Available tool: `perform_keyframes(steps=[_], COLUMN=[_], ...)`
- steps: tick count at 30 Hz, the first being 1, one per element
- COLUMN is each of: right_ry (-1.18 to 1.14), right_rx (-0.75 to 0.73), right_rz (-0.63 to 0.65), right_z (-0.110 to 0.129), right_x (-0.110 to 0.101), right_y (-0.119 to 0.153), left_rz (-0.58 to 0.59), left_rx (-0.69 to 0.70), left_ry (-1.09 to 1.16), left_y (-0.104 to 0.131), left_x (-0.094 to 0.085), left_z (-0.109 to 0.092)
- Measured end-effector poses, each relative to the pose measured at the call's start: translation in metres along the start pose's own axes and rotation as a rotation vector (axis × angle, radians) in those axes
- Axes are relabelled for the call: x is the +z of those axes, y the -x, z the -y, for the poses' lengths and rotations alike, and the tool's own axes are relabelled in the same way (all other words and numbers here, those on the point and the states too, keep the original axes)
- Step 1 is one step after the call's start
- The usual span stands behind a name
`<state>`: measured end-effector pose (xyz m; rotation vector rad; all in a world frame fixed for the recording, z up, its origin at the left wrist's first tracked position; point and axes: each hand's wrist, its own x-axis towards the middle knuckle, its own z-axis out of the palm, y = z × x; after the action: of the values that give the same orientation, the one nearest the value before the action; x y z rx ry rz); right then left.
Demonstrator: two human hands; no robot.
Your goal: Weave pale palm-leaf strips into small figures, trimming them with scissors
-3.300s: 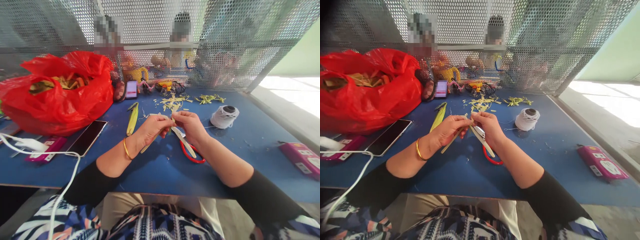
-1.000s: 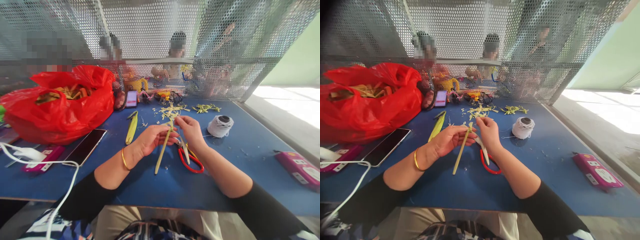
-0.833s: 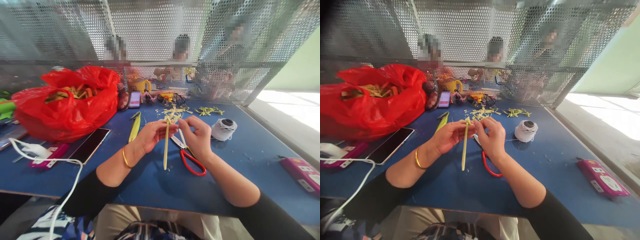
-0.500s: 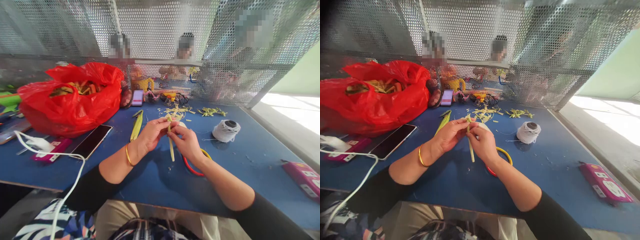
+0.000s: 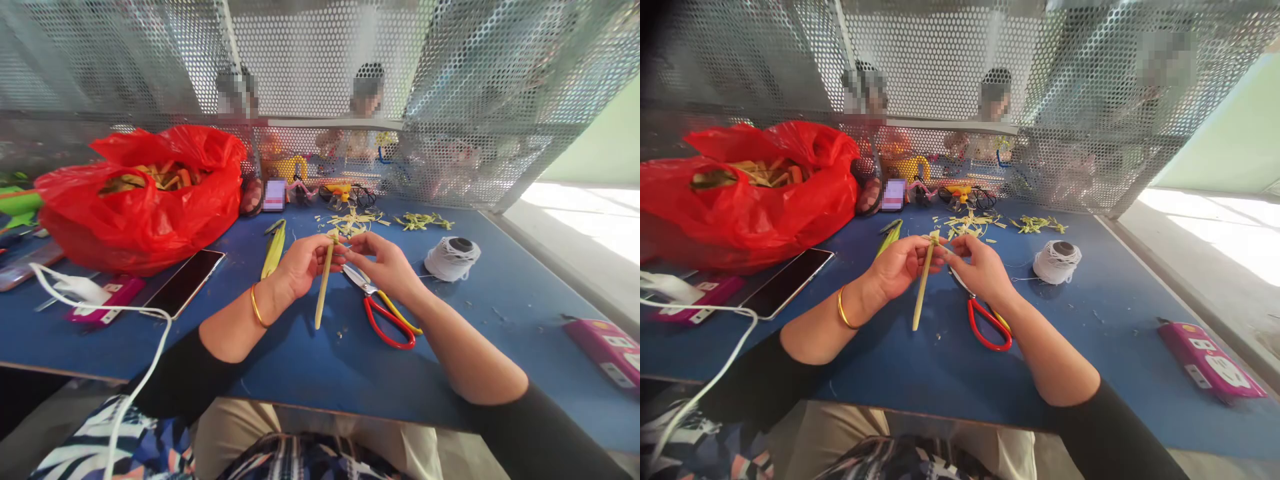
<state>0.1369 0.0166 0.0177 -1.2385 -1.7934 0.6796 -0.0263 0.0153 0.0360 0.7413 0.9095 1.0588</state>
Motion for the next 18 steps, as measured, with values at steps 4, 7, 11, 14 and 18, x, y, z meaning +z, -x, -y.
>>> perform_keyframes(steps=[4,7,11,14,18], right_ry=[-0.013,0.031,0.154,0.165,0.15], right_rx=[0.039,0.043,0.007,0.02,0.045], right_rz=[0.043,0.052,0.073,0.117,0.135], right_z=[0.002,0.007,0.01,0.01,0.01], right_x=[0.0,-0.004,-0.014,-0.019,-0.023], right_y=[0.001,0.002,0.001,0.0,-0.001], left_rz=[-0.005,-0.016,-0.014,-0.005,0.007], left_rx=[0.081,0.166,0.209,0.187,0.17], left_ry=[-0.103,-0.234,-0.349,-0.373,-0.354], left_y=[-0.003,-0.005,-0.008,-0.008,-0.008], left_x=[-0.001,-0.002,-0.003,-0.004,-0.005], left_z=[0.004,0.006,0.008,0.009,0.008])
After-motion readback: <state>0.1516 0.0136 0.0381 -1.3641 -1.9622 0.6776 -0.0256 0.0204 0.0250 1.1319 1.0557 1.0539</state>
